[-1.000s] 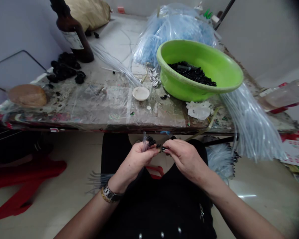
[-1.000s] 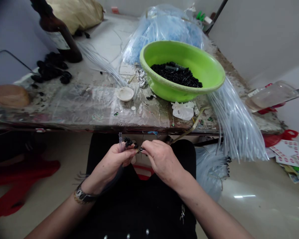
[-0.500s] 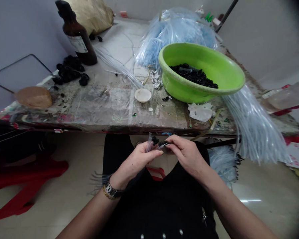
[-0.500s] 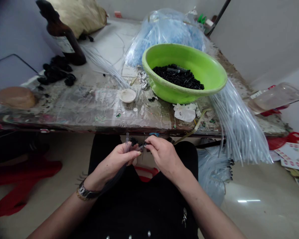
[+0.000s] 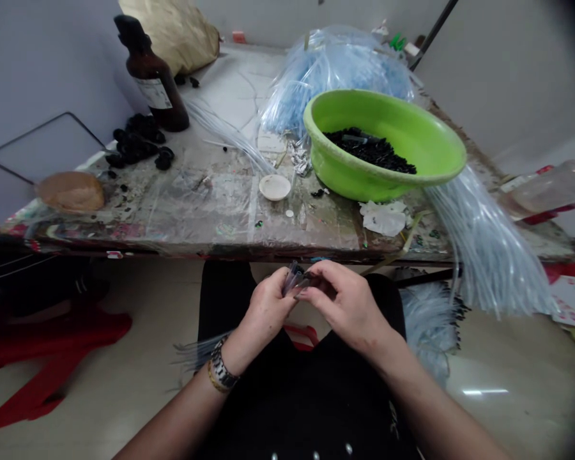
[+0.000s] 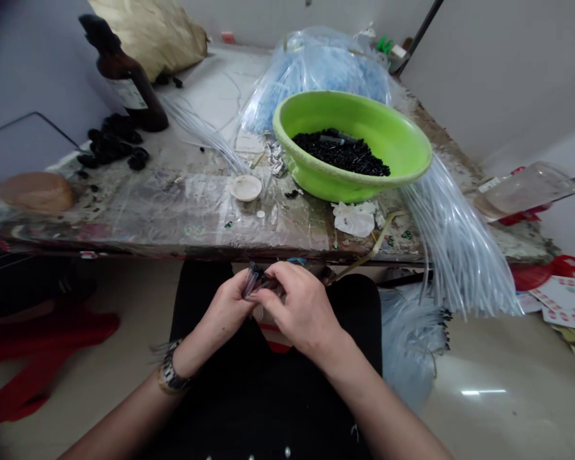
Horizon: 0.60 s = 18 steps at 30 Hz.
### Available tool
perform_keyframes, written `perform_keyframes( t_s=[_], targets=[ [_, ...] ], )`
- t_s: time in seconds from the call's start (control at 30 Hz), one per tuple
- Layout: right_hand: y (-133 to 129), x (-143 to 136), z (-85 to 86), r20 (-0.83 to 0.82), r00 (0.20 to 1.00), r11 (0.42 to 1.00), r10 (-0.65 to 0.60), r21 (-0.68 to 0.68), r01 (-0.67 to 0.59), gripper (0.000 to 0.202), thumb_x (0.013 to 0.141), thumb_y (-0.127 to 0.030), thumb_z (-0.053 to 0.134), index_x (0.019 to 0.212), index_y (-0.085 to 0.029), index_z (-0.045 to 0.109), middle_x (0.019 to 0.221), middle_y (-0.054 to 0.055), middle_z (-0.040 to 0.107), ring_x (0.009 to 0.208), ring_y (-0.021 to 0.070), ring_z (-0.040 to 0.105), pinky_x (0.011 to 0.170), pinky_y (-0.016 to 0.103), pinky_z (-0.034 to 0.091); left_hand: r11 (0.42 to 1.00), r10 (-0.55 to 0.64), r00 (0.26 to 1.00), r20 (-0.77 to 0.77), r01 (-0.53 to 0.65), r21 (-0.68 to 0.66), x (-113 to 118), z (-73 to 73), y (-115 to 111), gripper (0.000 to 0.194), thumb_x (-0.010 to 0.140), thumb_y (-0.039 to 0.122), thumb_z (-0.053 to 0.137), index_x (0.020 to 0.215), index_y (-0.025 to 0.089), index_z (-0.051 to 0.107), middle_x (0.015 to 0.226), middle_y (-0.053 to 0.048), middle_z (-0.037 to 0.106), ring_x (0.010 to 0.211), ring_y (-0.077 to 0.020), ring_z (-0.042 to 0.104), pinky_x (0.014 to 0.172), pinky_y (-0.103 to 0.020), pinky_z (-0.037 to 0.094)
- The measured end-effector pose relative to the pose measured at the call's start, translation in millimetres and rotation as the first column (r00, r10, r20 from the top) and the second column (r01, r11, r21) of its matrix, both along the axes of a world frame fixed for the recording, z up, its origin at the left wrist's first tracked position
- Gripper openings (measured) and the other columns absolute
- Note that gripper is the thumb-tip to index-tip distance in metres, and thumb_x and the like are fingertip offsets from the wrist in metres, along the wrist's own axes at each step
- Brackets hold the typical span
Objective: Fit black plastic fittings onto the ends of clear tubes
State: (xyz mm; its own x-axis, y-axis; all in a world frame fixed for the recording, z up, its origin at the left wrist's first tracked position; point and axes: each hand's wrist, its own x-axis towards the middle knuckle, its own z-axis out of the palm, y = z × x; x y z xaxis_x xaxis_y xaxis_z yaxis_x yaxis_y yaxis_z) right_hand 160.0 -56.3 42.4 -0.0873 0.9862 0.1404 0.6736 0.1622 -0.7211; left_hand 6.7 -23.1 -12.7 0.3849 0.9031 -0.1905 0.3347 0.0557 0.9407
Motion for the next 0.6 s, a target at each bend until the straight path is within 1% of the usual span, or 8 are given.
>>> perform_keyframes(
  t_s=[0.13, 0.2, 0.27, 0.37, 0.47, 0.53, 0.6],
  targets=[
    [1.3, -16.5, -6.3, 0.136, 0.991, 1.0, -0.011, -0.015, 0.013, 0.013, 0.084, -0.03, 0.065, 0.08, -0.019, 0.059, 0.076, 0.001, 0.061, 0.074, 0.0176, 0.056, 0.068, 0.029, 0.039, 0.999, 0.001, 1.0, 0.002, -0.002, 0.041, -1.2, -1.2, -1.1, 0.012, 0.079, 0.03, 0.056, 0.085, 0.02, 0.058, 0.081, -0.001, 0.063, 0.075, -0.0179, 0.056, 0.067, -0.028, 0.044],
    [1.9, -20.8, -9.6, 0.155, 0.987, 0.999, -0.039, -0.016, 0.042, 0.013, 0.084, -0.029, 0.064, 0.078, -0.019, 0.058, 0.074, 0.001, 0.061, 0.072, 0.0174, 0.056, 0.067, 0.029, 0.038, 0.999, 0.009, 1.0, 0.005, -0.009, 0.045, -1.1, -0.4, -1.6, 0.011, 0.079, 0.026, 0.055, 0.088, 0.02, 0.058, 0.084, -0.001, 0.064, 0.077, -0.0184, 0.057, 0.069, -0.028, 0.044],
    [2.6, -22.6, -12.3, 0.133, 0.989, 0.997, -0.067, -0.019, 0.07, 0.012, 0.086, -0.028, 0.061, 0.077, -0.02, 0.057, 0.074, 0.001, 0.062, 0.071, 0.0169, 0.056, 0.067, 0.029, 0.038, 0.999, 0.013, 1.0, -0.004, -0.013, 0.034, -0.7, 1.5, -1.6, 0.011, 0.077, 0.023, 0.056, 0.088, 0.021, 0.057, 0.085, -0.001, 0.063, 0.08, -0.0198, 0.058, 0.072, -0.029, 0.045],
    [4.2, -21.8, -15.9, 0.052, 0.994, 0.994, -0.094, -0.054, 0.097, 0.009, 0.086, -0.026, 0.059, 0.079, -0.021, 0.058, 0.075, 0.001, 0.063, 0.07, 0.0164, 0.057, 0.065, 0.028, 0.038, 1.0, -0.008, 1.0, 0.002, 0.008, 0.013, -1.0, 4.2, -0.3, 0.012, 0.077, 0.022, 0.057, 0.089, 0.021, 0.056, 0.083, -0.002, 0.062, 0.085, -0.0221, 0.06, 0.077, -0.032, 0.045],
    [7.4, -19.0, -19.3, -0.087, 0.989, 0.986, -0.122, -0.127, 0.111, 0.005, 0.084, -0.025, 0.059, 0.081, -0.022, 0.06, 0.075, 0.0, 0.064, 0.068, 0.0155, 0.057, 0.063, 0.026, 0.04, 0.998, -0.06, 0.996, 0.067, 0.06, -0.005, -2.8, 4.7, 2.2, 0.015, 0.079, 0.021, 0.056, 0.094, 0.021, 0.056, 0.086, -0.002, 0.063, 0.085, -0.0212, 0.059, 0.081, -0.033, 0.045],
    [10.3, -16.4, -20.7, -0.209, 0.969, 0.98, -0.135, -0.175, 0.098, 0.004, 0.082, -0.024, 0.059, 0.08, -0.021, 0.06, 0.074, -0.001, 0.063, 0.067, 0.0146, 0.057, 0.062, 0.026, 0.041, 0.996, -0.084, 0.989, 0.124, 0.087, -0.018, -3.9, 5.4, 4.2, 0.019, 0.079, 0.019, 0.056, 0.098, 0.02, 0.055, 0.092, -0.002, 0.063, 0.088, -0.0201, 0.058, 0.083, -0.032, 0.045],
    [13.5, -13.2, -20.1, -0.321, 0.937, 0.977, -0.142, -0.2, 0.08, 0.003, 0.081, -0.023, 0.059, 0.08, -0.02, 0.059, 0.073, -0.001, 0.063, 0.067, 0.0139, 0.057, 0.063, 0.025, 0.043, 0.993, -0.089, 0.978, 0.191, 0.102, -0.059, -4.0, 8.0, 6.4, 0.024, 0.077, 0.017, 0.057, 0.101, 0.019, 0.055, 0.096, -0.003, 0.062, 0.089, -0.0192, 0.057, 0.08, -0.03, 0.046]
  ],
)
